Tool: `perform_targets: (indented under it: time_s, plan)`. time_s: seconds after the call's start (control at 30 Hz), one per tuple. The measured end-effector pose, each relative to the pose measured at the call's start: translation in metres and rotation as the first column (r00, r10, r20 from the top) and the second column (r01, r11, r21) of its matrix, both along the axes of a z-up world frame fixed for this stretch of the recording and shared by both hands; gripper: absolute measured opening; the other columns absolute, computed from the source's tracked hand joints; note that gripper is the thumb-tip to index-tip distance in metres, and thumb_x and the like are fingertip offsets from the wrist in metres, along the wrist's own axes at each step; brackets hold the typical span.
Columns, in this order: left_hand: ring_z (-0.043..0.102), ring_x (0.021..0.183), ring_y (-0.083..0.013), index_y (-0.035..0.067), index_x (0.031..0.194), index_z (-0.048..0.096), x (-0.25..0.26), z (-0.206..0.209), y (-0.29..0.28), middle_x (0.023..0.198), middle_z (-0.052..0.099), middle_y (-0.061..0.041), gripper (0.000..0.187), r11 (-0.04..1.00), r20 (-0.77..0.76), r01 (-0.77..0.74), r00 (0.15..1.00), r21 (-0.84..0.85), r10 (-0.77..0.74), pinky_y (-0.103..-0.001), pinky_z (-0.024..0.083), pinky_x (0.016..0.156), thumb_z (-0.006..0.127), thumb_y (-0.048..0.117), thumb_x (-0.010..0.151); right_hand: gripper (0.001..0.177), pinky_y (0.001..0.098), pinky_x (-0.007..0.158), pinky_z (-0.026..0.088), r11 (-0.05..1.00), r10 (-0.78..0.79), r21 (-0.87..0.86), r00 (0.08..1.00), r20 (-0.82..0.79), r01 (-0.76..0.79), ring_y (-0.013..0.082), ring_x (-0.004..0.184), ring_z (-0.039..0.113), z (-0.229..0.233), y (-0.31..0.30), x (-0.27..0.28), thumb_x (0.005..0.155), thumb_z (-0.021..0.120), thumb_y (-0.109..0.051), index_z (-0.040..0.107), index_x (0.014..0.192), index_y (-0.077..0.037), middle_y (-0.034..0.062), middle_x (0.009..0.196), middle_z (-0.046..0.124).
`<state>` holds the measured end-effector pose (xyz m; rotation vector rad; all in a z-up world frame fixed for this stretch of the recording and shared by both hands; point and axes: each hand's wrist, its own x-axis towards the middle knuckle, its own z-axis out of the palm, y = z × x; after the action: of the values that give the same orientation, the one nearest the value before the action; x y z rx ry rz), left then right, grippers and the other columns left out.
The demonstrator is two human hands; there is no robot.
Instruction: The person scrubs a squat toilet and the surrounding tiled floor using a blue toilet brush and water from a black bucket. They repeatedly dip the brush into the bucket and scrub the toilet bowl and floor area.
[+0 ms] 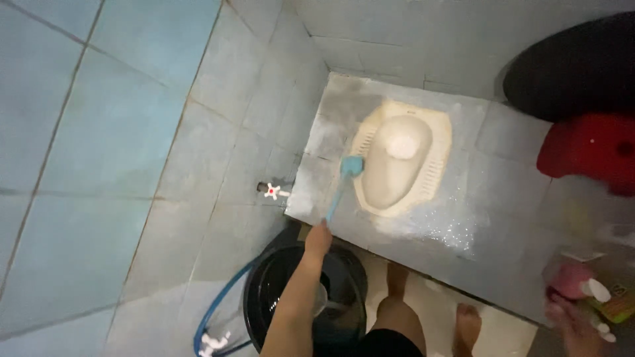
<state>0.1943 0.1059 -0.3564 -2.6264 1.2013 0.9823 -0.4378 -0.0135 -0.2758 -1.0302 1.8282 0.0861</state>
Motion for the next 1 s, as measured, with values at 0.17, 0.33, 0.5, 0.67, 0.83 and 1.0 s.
perform_targets:
  time_s: [0.17, 0.33, 0.5, 0.67, 0.83, 1.0]
  plan:
    - [0.063, 0.12, -0.03, 0.012, 0.166, 0.018, 0.034, -0.028, -0.161, 0.14, 0.059, -0.013, 0.063, 0.965, 0.037, 0.105, 0.992, 0.242, -0.117, -0.045, 0.058, 0.089, 0.043, 0.009, 0.108, 0.042, 0.0488, 0.102, 0.047, 0.882, -0.245, -0.344, 0.936, 0.252, 0.323, 0.0433, 0.118, 0.061, 0.089, -0.007, 0.111, 0.116, 0.056, -0.021, 0.058, 0.146, 0.009, 0.0323, 0.13, 0.063]
    - [0.068, 0.109, -0.0332, 0.01, 0.163, 0.02, 0.052, -0.022, -0.144, 0.125, 0.067, -0.016, 0.063, 0.958, 0.044, 0.149, 0.985, 0.244, -0.164, -0.048, 0.057, 0.085, 0.039, 0.008, 0.103, 0.051, 0.0408, 0.117, 0.033, 0.957, -0.127, -0.222, 0.961, 0.247, 0.184, 0.0268, 0.136, 0.052, 0.169, -0.035, 0.186, 0.104, 0.053, -0.024, 0.054, 0.151, -0.004, 0.0175, 0.142, 0.062]
    - [0.071, 0.085, -0.0318, 0.01, 0.155, 0.041, 0.04, 0.012, -0.005, 0.101, 0.071, -0.013, 0.058, 0.915, 0.303, 0.364, 0.864, 0.176, -0.402, -0.041, 0.06, 0.07, 0.057, 0.017, 0.099, 0.045, 0.0429, 0.116, 0.036, 0.884, -0.083, -0.413, 0.944, 0.321, 0.218, 0.0322, 0.131, 0.055, 0.144, -0.04, 0.186, 0.11, 0.05, -0.007, 0.052, 0.154, 0.001, 0.023, 0.136, 0.061]
    - [0.068, 0.1, -0.0286, 0.001, 0.165, 0.01, 0.042, 0.043, -0.091, 0.12, 0.068, -0.016, 0.068, 0.863, 0.027, 0.333, 0.929, 0.379, -0.37, -0.041, 0.059, 0.077, 0.045, 0.008, 0.107, 0.044, 0.0432, 0.117, 0.036, 0.836, -0.082, -0.487, 0.935, 0.346, 0.254, 0.0324, 0.133, 0.053, 0.161, -0.059, 0.204, 0.112, 0.049, -0.012, 0.05, 0.153, 0.007, 0.0251, 0.141, 0.058]
    - [0.07, 0.099, -0.0309, 0.005, 0.164, 0.019, 0.064, 0.002, -0.203, 0.118, 0.068, -0.016, 0.065, 0.935, 0.101, 0.268, 0.95, 0.231, -0.297, -0.041, 0.06, 0.078, 0.047, 0.009, 0.106, 0.06, 0.0447, 0.115, 0.036, 0.907, -0.123, -0.346, 0.935, 0.332, 0.241, 0.0318, 0.131, 0.053, 0.189, -0.073, 0.235, 0.103, 0.048, -0.026, 0.044, 0.156, 0.003, 0.0225, 0.14, 0.059]
    - [0.068, 0.092, -0.0327, 0.008, 0.158, 0.035, 0.082, -0.025, -0.249, 0.116, 0.067, -0.014, 0.051, 0.98, 0.077, 0.138, 0.986, 0.146, -0.151, -0.047, 0.061, 0.07, 0.04, 0.011, 0.108, 0.053, 0.0395, 0.118, 0.034, 0.889, -0.221, -0.318, 0.918, 0.329, 0.328, 0.0228, 0.133, 0.052, 0.197, -0.061, 0.236, 0.105, 0.052, -0.02, 0.05, 0.152, 0.003, 0.0145, 0.135, 0.063]
